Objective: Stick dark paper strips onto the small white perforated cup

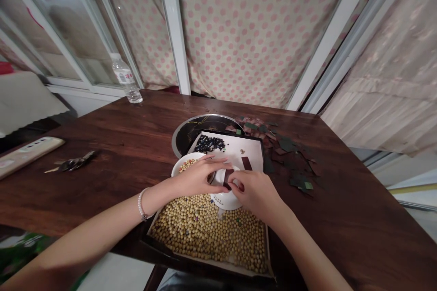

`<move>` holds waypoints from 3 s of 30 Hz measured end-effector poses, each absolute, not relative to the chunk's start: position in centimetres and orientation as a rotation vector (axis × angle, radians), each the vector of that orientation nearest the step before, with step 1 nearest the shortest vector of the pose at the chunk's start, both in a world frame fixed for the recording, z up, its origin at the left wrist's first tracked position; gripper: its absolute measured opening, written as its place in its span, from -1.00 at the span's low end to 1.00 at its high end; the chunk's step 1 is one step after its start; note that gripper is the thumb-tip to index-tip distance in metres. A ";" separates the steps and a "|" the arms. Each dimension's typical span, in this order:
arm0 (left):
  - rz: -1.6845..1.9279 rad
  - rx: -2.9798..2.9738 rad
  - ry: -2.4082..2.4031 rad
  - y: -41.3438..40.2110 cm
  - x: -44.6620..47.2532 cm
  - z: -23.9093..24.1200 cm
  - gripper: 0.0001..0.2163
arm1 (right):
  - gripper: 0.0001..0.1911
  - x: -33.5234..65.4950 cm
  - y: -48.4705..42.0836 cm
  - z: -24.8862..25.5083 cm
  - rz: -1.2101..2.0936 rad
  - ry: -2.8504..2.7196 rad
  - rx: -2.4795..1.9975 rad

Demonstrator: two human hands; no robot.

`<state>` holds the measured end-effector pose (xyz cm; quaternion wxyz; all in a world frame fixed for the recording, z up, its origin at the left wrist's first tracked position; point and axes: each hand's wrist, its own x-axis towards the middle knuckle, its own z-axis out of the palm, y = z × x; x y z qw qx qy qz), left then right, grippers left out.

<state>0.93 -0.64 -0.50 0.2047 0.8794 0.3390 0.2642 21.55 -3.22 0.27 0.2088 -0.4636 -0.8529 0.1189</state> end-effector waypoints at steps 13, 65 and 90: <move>0.710 2.478 0.938 -0.7 1.1 -0.5 -0.52 | -0.81 21.7 -1.6 0.2 0.635 -2.371 -1.171; 0.662 2.490 0.919 -0.6 1.1 -0.5 -0.54 | -0.85 21.5 -2.0 -0.5 0.678 -2.285 -1.093; 0.620 2.507 0.893 -0.4 1.1 -0.4 -0.61 | -0.86 21.3 -1.3 -1.3 0.544 -2.235 -1.233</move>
